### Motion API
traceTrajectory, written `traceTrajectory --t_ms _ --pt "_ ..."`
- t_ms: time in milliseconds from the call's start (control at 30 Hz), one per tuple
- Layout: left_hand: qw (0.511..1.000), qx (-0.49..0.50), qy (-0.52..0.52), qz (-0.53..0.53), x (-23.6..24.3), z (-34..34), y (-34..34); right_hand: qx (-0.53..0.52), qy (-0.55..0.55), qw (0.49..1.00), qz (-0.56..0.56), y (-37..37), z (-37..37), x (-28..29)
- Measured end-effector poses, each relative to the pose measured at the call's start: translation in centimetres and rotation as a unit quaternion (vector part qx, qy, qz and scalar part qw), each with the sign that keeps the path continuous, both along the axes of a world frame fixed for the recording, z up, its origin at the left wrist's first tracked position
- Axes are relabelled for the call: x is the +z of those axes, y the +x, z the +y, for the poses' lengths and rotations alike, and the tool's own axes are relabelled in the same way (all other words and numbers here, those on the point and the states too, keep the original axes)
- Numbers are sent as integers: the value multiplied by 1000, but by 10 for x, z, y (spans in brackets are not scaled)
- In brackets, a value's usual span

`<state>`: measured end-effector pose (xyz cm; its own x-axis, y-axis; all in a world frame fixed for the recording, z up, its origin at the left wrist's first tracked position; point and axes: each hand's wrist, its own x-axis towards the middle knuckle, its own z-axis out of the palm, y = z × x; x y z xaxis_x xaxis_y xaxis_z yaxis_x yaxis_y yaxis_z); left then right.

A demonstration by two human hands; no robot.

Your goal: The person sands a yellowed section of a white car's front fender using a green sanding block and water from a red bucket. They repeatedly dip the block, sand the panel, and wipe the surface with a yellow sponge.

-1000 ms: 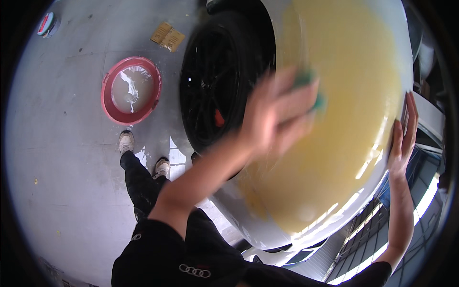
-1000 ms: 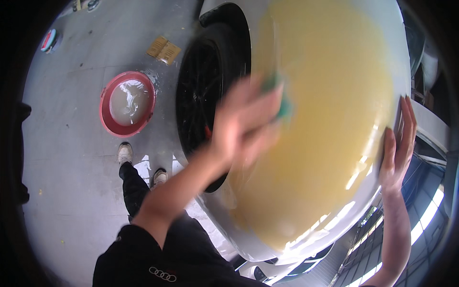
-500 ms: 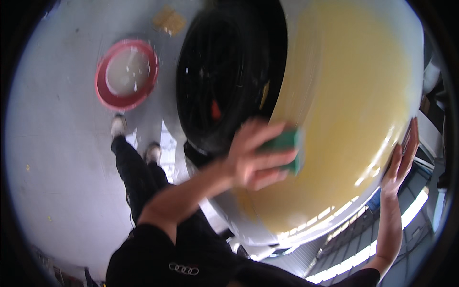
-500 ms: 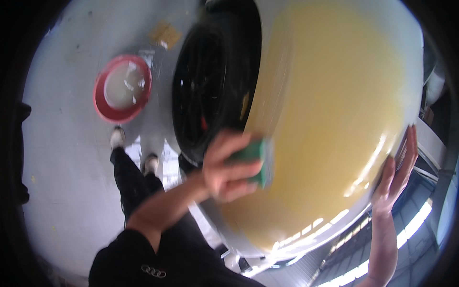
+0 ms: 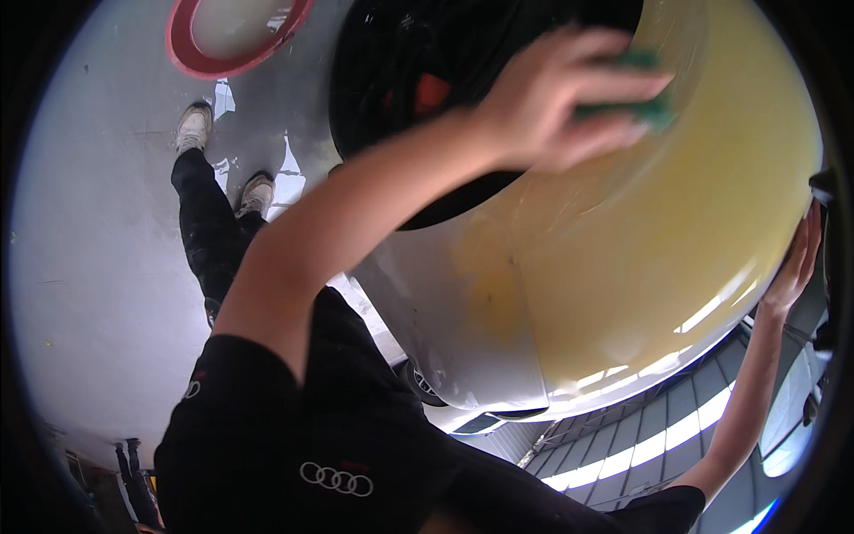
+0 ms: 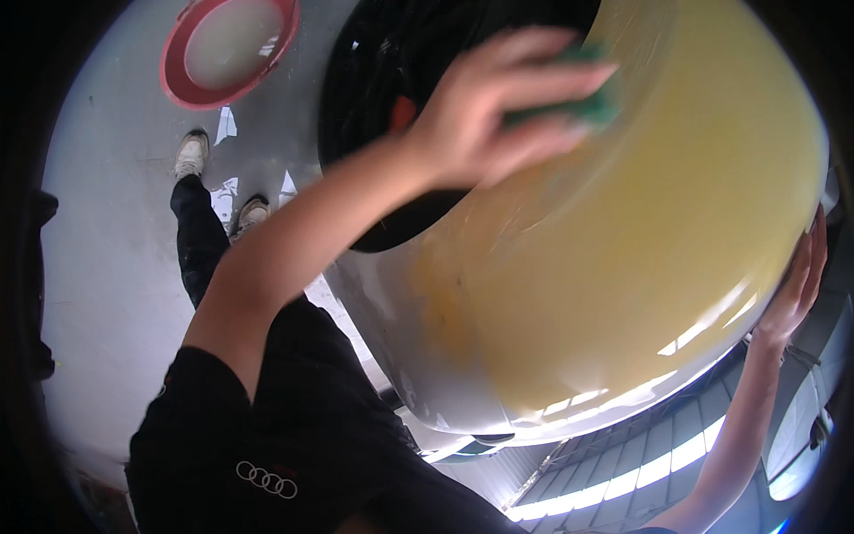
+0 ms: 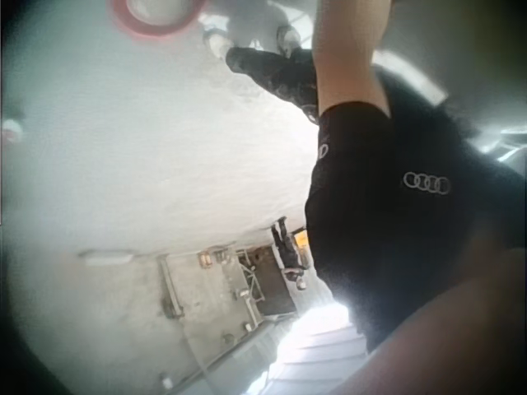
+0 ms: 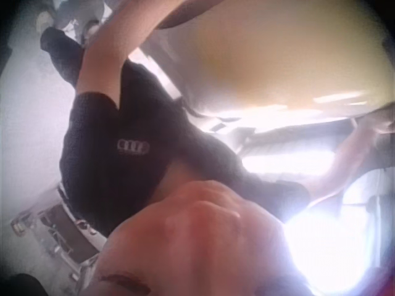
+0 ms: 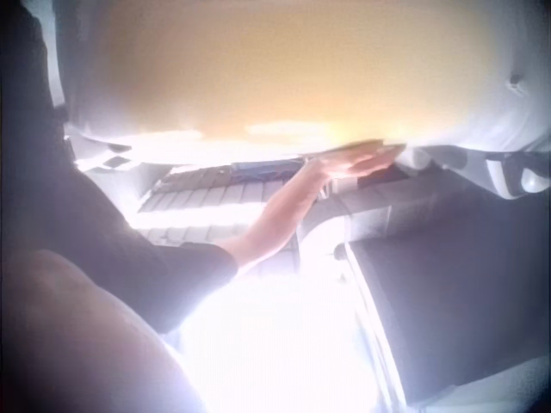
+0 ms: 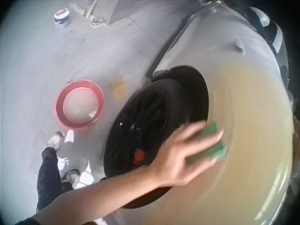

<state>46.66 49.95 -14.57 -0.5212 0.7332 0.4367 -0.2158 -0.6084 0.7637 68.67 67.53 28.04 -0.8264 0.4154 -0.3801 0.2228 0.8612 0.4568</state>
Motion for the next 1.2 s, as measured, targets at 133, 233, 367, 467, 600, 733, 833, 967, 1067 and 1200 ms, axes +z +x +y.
traceTrajectory --t_ms 133,233,367,467,600,733,833,967,1067,1200 --pt "998 -50 -48 4 -4 -55 4 46 24 998 -47 13 21 17" --pt "989 -112 -100 -5 -21 -158 7 19 -59 997 -50 14 32 24" --pt "997 -39 -66 28 -15 -56 0 72 -25 994 -76 7 34 25" --pt "995 -77 -14 -62 -4 8 2 123 13 989 -87 3 27 23" --pt "988 -118 -50 -84 -20 -119 13 -36 2 999 -5 8 13 17" --pt "984 -123 -56 -112 -11 -28 5 -163 -48 981 92 21 4 11" --pt "997 -19 -33 -64 -6 30 3 -133 -46 986 90 24 1 10" --pt "990 -104 -84 -38 -5 -100 4 -199 -95 966 134 16 -5 7" --pt "996 -77 -47 16 -7 -72 -5 -138 -47 987 75 5 -13 -1" --pt "989 -63 -79 -107 25 126 -29 -331 -18 914 234 -4 -24 -14"
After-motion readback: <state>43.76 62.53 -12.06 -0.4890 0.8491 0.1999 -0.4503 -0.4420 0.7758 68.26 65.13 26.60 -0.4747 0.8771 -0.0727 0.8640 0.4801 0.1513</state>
